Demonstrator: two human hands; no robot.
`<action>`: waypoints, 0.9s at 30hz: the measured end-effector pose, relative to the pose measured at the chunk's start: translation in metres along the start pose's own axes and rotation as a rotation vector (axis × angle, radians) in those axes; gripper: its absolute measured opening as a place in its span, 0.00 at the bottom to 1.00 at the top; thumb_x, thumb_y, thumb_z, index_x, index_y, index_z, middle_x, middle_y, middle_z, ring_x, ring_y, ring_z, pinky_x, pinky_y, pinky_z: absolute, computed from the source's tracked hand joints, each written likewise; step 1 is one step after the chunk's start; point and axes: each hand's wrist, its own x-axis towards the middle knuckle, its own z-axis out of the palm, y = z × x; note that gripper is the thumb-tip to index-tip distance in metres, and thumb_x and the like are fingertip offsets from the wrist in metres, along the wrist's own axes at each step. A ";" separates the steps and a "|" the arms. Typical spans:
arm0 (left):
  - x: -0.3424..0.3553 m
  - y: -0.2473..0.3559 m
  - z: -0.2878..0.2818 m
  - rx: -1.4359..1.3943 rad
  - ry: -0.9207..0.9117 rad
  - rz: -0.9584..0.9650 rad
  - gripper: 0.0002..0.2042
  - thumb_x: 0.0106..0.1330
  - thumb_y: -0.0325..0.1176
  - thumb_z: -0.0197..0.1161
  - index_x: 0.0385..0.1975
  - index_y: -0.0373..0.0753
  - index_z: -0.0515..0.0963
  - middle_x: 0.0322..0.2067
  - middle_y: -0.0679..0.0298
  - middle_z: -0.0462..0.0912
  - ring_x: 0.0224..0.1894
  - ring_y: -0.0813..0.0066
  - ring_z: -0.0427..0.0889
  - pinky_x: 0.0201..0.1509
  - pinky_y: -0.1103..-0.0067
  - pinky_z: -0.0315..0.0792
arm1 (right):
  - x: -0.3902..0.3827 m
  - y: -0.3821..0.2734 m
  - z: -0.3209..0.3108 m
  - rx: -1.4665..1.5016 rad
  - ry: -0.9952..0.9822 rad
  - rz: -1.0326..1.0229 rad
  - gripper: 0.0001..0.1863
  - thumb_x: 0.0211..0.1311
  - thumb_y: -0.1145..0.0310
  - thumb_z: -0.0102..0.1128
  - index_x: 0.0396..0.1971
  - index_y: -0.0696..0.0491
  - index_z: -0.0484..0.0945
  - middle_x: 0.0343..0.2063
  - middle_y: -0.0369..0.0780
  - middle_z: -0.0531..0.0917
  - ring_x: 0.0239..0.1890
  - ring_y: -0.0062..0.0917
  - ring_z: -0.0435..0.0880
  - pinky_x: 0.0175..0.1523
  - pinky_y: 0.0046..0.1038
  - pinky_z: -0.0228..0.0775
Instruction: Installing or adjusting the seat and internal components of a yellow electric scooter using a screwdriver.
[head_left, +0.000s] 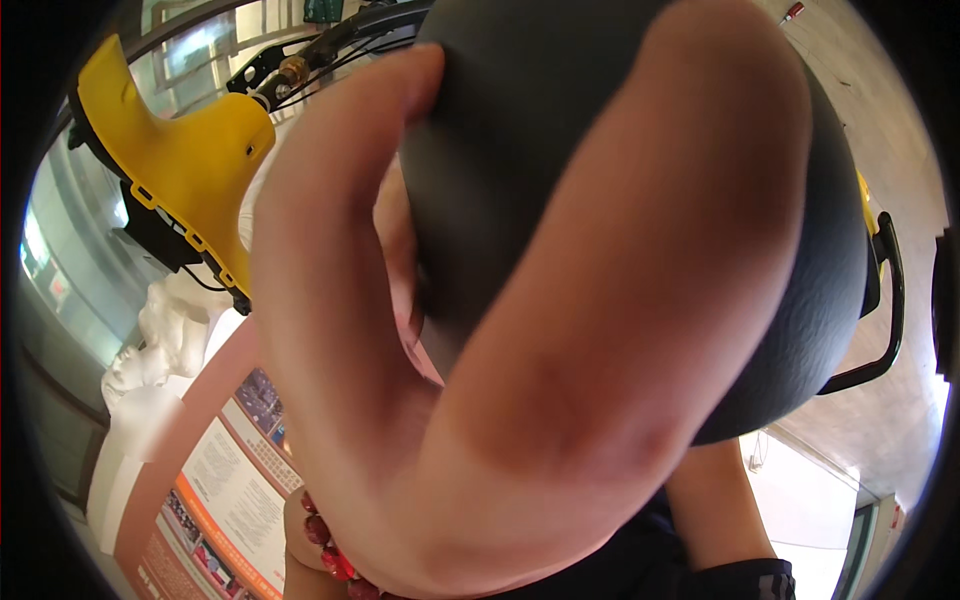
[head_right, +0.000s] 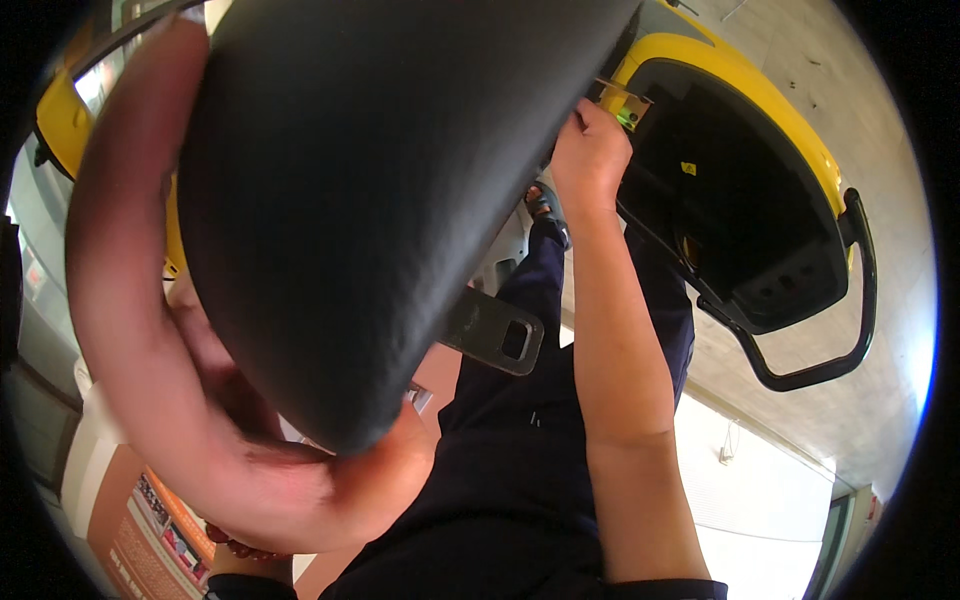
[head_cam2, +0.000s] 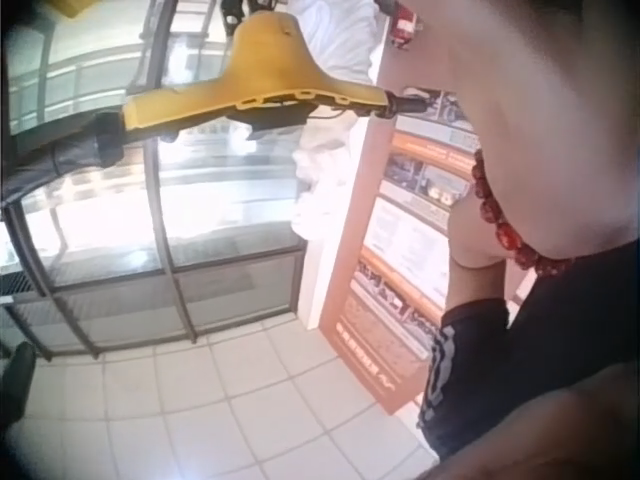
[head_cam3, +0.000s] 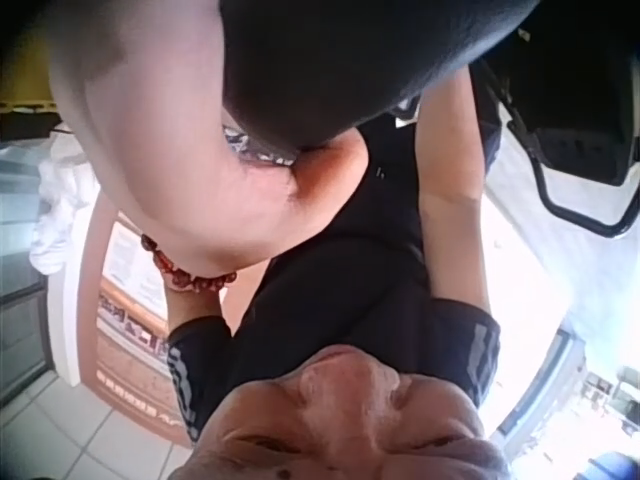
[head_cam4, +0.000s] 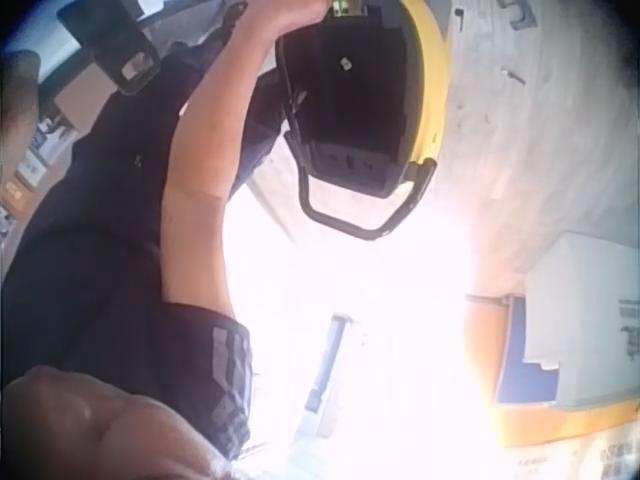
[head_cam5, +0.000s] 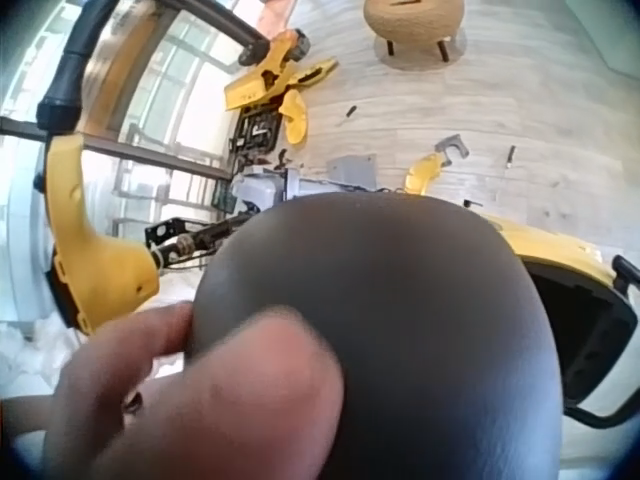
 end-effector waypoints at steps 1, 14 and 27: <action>-0.002 0.000 -0.001 0.003 0.016 -0.020 0.44 0.39 0.22 0.58 0.62 0.27 0.46 0.56 0.44 0.59 0.51 0.60 0.73 0.50 0.77 0.71 | 0.002 0.006 0.014 -0.009 0.080 -0.079 0.13 0.53 0.71 0.57 0.38 0.58 0.78 0.31 0.48 0.80 0.33 0.34 0.80 0.43 0.27 0.69; 0.014 0.035 0.034 -0.093 -0.009 -0.083 0.43 0.39 0.18 0.56 0.62 0.29 0.47 0.50 0.47 0.69 0.45 0.68 0.78 0.43 0.83 0.73 | 0.008 0.052 0.027 0.294 0.122 -0.001 0.16 0.52 0.74 0.54 0.41 0.63 0.75 0.37 0.49 0.78 0.35 0.37 0.78 0.45 0.30 0.69; 0.001 0.045 0.014 0.187 -0.142 -0.119 0.43 0.38 0.13 0.53 0.63 0.33 0.48 0.46 0.51 0.74 0.43 0.69 0.79 0.46 0.82 0.73 | 0.000 0.010 0.004 0.194 0.058 0.015 0.15 0.52 0.77 0.53 0.41 0.61 0.76 0.37 0.46 0.76 0.37 0.34 0.76 0.44 0.27 0.68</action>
